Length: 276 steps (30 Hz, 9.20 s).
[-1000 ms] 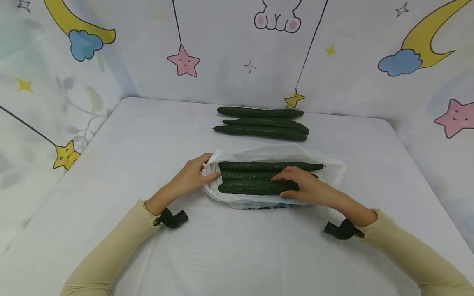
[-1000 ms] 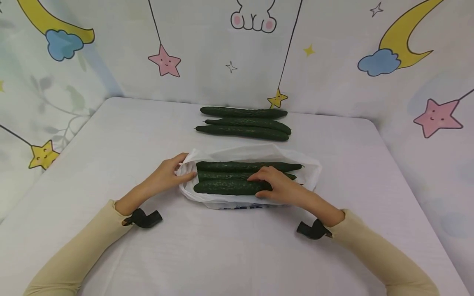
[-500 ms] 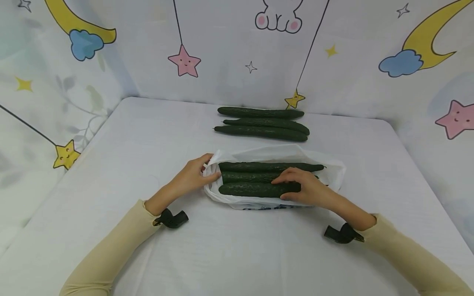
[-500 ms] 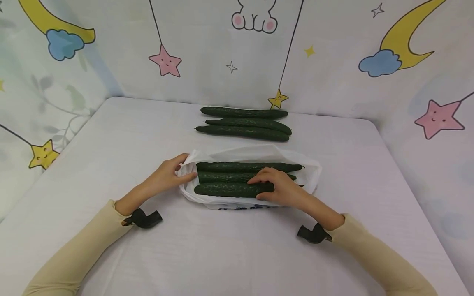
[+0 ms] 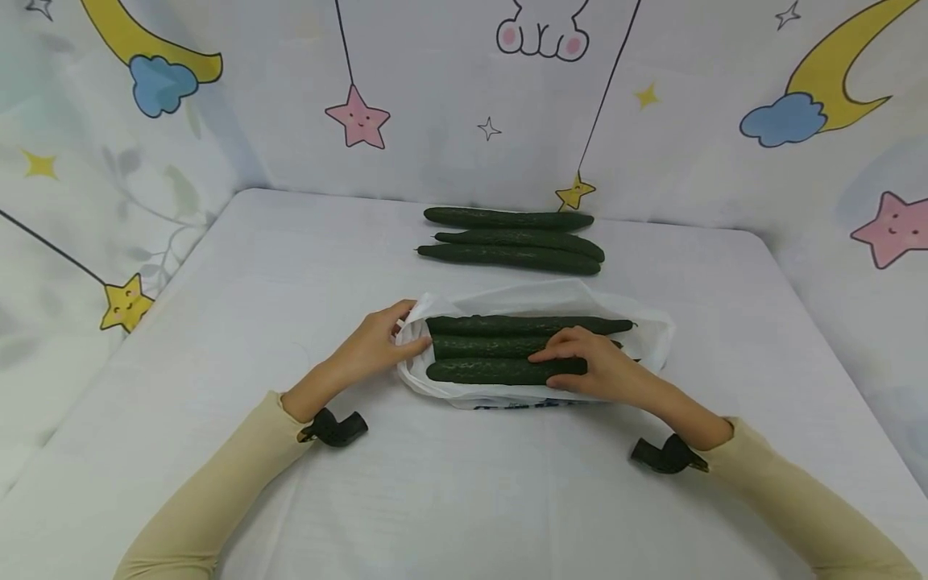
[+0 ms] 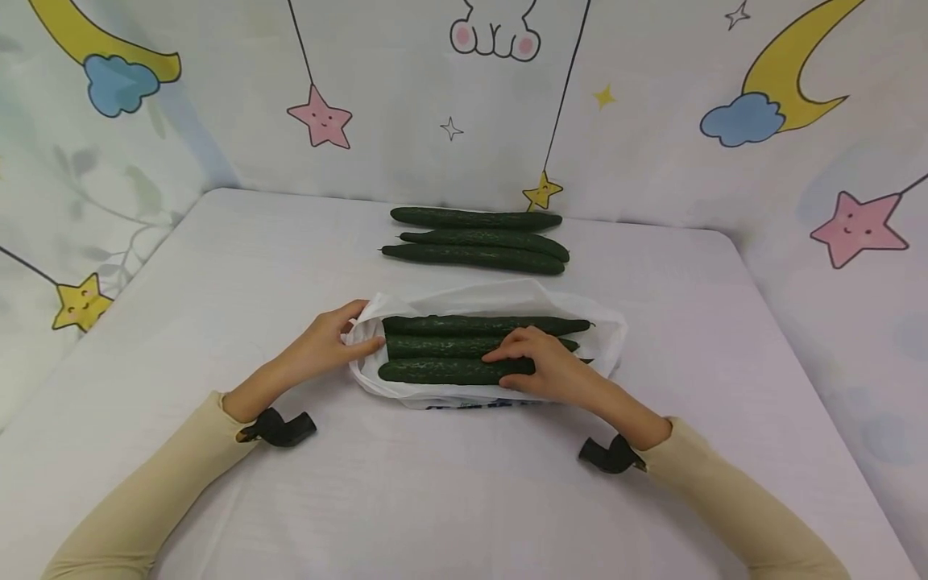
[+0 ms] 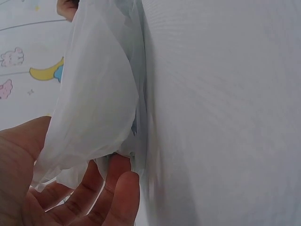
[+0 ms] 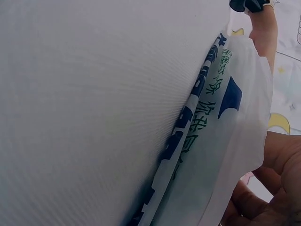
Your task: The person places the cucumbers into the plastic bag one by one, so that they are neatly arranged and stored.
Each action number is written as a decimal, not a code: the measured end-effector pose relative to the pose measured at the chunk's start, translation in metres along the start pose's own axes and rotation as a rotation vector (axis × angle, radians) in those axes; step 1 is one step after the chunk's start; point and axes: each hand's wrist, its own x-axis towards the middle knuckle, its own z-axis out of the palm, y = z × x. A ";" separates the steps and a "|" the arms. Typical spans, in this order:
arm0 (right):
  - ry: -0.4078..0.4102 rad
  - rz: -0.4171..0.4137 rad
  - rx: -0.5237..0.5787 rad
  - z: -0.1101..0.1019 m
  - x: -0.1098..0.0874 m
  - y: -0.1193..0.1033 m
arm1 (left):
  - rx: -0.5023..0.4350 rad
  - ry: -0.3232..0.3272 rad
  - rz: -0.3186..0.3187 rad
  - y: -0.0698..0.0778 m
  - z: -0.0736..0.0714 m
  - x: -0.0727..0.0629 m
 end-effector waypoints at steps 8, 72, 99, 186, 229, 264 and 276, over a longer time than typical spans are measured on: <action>-0.029 0.045 0.002 -0.002 -0.001 0.000 | 0.003 -0.003 -0.006 0.002 0.000 0.000; -0.078 0.084 0.080 -0.061 0.031 -0.009 | 0.007 -0.001 0.003 0.001 0.001 -0.001; -0.048 0.215 0.016 -0.096 0.060 0.019 | 0.005 -0.006 0.021 -0.003 0.002 0.000; -0.079 0.461 0.104 -0.063 0.124 0.091 | -0.008 -0.027 0.048 -0.007 0.002 0.001; -0.203 0.505 0.113 -0.064 0.124 0.095 | -0.029 -0.042 0.054 -0.005 0.001 0.000; -0.098 0.544 0.215 -0.083 0.108 0.069 | -0.015 -0.042 0.032 -0.001 0.000 -0.002; -0.063 0.535 0.232 -0.088 0.105 0.047 | -0.026 -0.046 0.039 -0.002 0.001 -0.002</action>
